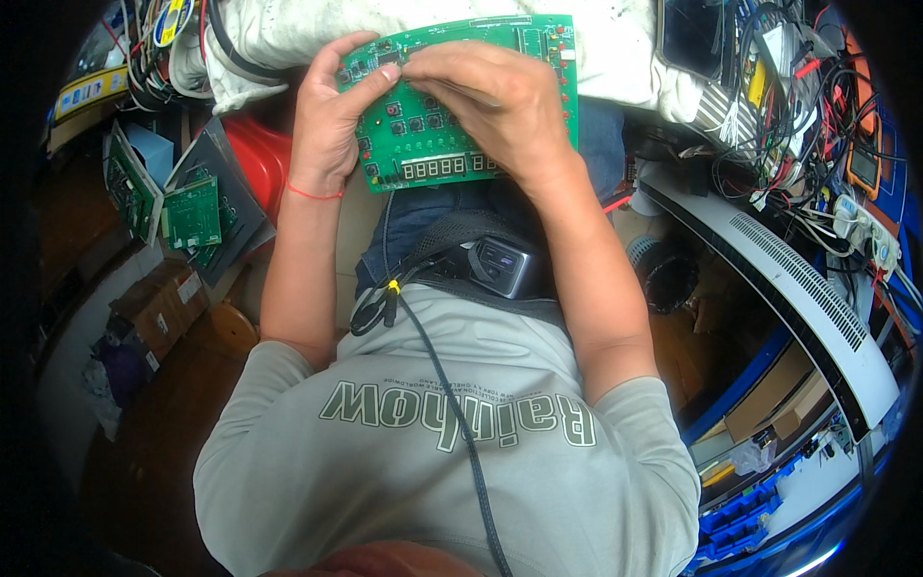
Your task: The person tests a green circuit board with a multimeter, then uses tweezers to remove a small component and a soldering iron to rework solder joints on the board.
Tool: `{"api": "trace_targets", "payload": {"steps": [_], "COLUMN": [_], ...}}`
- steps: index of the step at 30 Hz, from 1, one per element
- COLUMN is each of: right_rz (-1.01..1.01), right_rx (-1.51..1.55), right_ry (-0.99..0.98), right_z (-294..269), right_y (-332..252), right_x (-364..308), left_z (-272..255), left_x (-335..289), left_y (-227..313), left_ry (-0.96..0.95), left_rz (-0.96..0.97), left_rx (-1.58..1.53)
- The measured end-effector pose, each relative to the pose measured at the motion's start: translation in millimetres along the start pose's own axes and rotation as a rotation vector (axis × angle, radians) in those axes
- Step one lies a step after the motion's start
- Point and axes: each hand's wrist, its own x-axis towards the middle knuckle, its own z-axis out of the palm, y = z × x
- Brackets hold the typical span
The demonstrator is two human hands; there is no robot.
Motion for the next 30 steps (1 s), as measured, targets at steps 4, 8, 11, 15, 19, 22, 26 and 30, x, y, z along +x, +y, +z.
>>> {"api": "trace_targets", "payload": {"steps": [4,8,11,15,19,22,26,30], "right_rz": [-0.004,-0.033,-0.067,-0.084,-0.13,-0.13,-0.143,-0.171], "right_rx": [0.004,-0.048,-0.084,-0.126,-0.146,-0.158,-0.183,-0.191], "right_ry": [-0.008,-0.025,-0.016,-0.014,0.005,0.004,0.024,0.053], "right_z": [1.0,0.5,1.6,2.5,3.9,4.1,6.4,8.7], "right_y": [1.2,1.9,2.3,2.3,4.0,4.2,5.5,8.8], "right_x": [0.5,-0.9,-2.0,-4.6,-4.8,-6.1,-7.9,-8.1], "left_z": [-0.1,-0.5,-1.0,-2.2,-2.0,-2.3,-2.2,-1.4], "left_x": [-0.7,-0.6,-0.3,0.0,0.2,-0.3,-0.1,0.2], "left_y": [0.8,1.2,0.7,0.3,0.0,0.3,0.1,0.6], "left_ry": [-0.003,-0.004,-0.006,-0.007,-0.01,-0.012,-0.01,-0.002], "left_rz": [-0.009,-0.009,-0.01,-0.007,-0.002,0.007,0.006,0.008], "left_rx": [-0.013,-0.008,0.006,0.025,0.028,0.055,0.047,0.05]}}
